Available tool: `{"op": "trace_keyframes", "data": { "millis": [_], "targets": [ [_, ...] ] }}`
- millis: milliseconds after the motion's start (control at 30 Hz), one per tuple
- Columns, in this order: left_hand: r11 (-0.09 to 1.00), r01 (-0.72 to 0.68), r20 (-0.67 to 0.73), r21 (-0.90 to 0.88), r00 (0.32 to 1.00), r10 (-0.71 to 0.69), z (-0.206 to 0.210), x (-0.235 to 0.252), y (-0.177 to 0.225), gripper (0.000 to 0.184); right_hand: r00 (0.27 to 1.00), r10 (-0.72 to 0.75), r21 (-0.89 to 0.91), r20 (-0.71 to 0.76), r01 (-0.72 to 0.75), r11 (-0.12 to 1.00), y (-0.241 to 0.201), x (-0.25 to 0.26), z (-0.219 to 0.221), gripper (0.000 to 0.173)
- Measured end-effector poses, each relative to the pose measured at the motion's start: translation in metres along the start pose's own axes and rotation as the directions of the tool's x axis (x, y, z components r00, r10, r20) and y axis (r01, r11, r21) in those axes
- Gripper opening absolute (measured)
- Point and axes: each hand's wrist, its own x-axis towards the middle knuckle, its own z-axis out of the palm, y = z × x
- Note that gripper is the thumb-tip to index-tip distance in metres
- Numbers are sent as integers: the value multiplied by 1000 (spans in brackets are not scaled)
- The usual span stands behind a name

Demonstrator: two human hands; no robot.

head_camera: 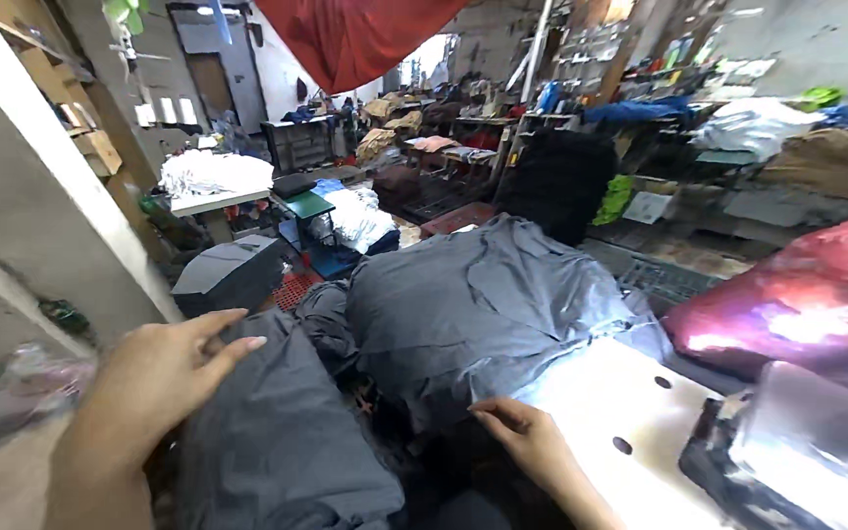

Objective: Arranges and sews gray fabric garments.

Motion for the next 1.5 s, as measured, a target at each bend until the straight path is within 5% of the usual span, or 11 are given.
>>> {"op": "trace_keyframes", "data": {
  "millis": [167, 300, 367, 533, 700, 900, 1100, 1267, 1400, 1500],
  "targets": [
    [872, -421, -232, -249, 900, 368, 121, 64, 92, 29, 967, 175, -54, -188, -188, 981, 63, -30, -28, 24],
    [720, -521, -239, -458, 853, 464, 222, 82, 185, 19, 892, 327, -430, -312, -439, 789, 101, -64, -47, 45],
    [690, -498, -171, -524, 856, 488, 260, 87, 218, 16, 884, 315, -563, -345, -464, 684, 115, -81, -49, 56],
    [773, -343, 157, -534, 858, 489, 315, 112, 262, 23, 866, 204, -593, -456, -467, 656, 135, -79, -30, 52],
    [889, -333, 547, -315, 702, 456, 350, 125, 289, 37, 866, 195, -613, -461, -470, 635, 143, -79, -24, 52],
    [928, -139, 584, -347, 741, 330, 350, 141, 289, 33, 864, 218, -603, -453, -477, 639, 134, -78, -25, 52],
    [832, 114, 553, -543, 794, 252, 363, 149, 273, 36, 862, 214, -586, -459, -475, 657, 130, -78, -26, 51],
    [807, 108, 502, -581, 828, 250, 364, 152, 270, 32, 861, 159, -595, -483, -456, 661, 131, -78, -25, 49],
    [901, -60, 277, -429, 941, 194, 317, 194, 241, 28, 861, 163, -580, -481, -452, 678, 134, -78, -24, 50],
    [908, -135, -86, -397, 990, 110, 245, 229, 199, 26, 861, 154, -574, -485, -446, 687, 133, -78, -24, 50]
  ]
}}
